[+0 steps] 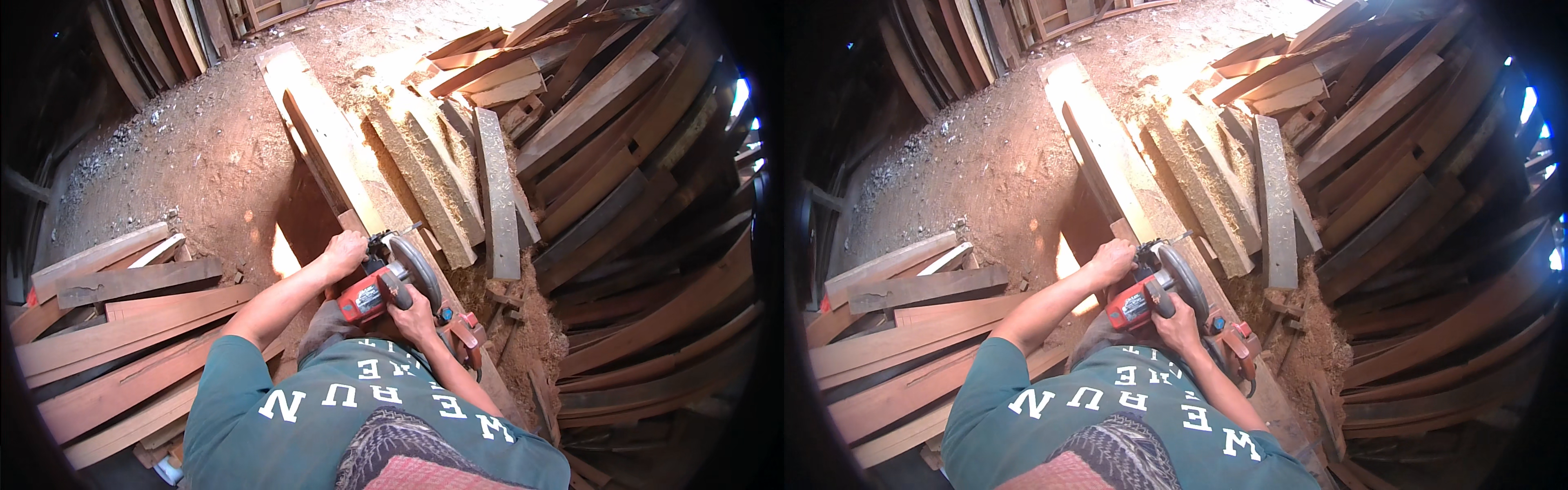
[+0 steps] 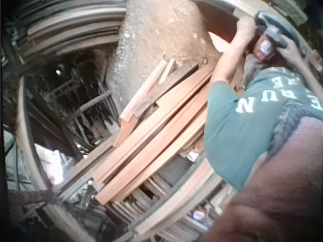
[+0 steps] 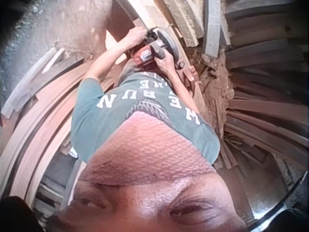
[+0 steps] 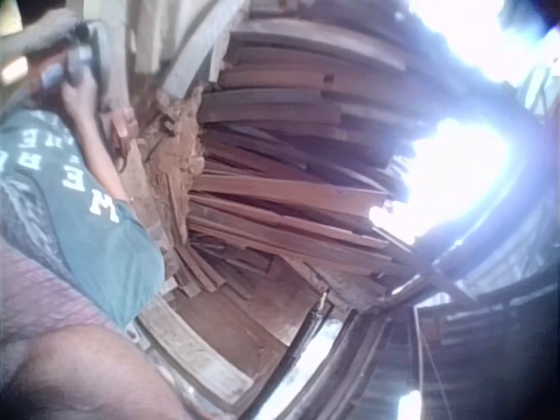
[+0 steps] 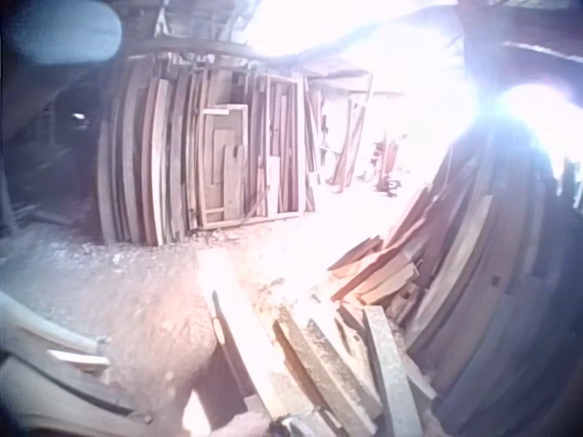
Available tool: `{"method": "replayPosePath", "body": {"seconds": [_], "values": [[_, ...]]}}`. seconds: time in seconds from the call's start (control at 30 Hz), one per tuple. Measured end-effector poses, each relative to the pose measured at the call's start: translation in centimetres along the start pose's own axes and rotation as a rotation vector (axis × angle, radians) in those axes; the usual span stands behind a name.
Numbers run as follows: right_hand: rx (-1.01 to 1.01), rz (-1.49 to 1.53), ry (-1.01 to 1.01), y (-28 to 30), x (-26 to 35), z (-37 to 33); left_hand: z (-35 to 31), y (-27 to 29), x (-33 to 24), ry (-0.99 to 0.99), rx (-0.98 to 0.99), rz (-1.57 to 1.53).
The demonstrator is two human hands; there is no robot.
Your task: The person uses a circular saw to cut a wooden plank, then smooths the cut edge with a handheld electric planer. They inspect the plank and repeat the cutting and planing process on another section of wood.
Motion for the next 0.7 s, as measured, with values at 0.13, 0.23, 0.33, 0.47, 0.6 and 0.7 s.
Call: {"method": "replayPosePath", "body": {"seconds": [0.13,0.23,0.33,0.47,0.6,0.7], "values": [[-0.004,0.01,-0.002,0.0,0.3,0.0,0.2,-0.7,1.3,0.363,0.105,-0.073],[0.012,-0.005,-0.007,-0.2,0.4,0.2,0.1,-1.9,2.0,0.479,0.051,-0.036],[-0.014,-0.014,0.009,0.1,1.0,0.3,0.6,-2.6,2.2,0.562,0.103,-0.064],[0.009,-0.048,-0.005,0.0,0.6,0.7,0.8,-3.0,2.7,0.471,0.048,-0.136],[0.029,-0.028,-0.035,-0.1,0.3,1.0,1.3,-2.2,2.0,0.255,-0.042,-0.134],[0.009,-0.022,0.011,-0.3,-0.2,0.7,1.2,-2.5,1.6,0.15,-0.013,-0.084]]}}
Point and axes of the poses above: each hand's wrist, its own z-axis towards the middle knuckle, its own y-axis out of the back of the hand, x = y × z, the point moved 10 cm from there along z, towards the middle knuckle, and after that the axes turned 9 degrees about y, right-handed, at the moved point
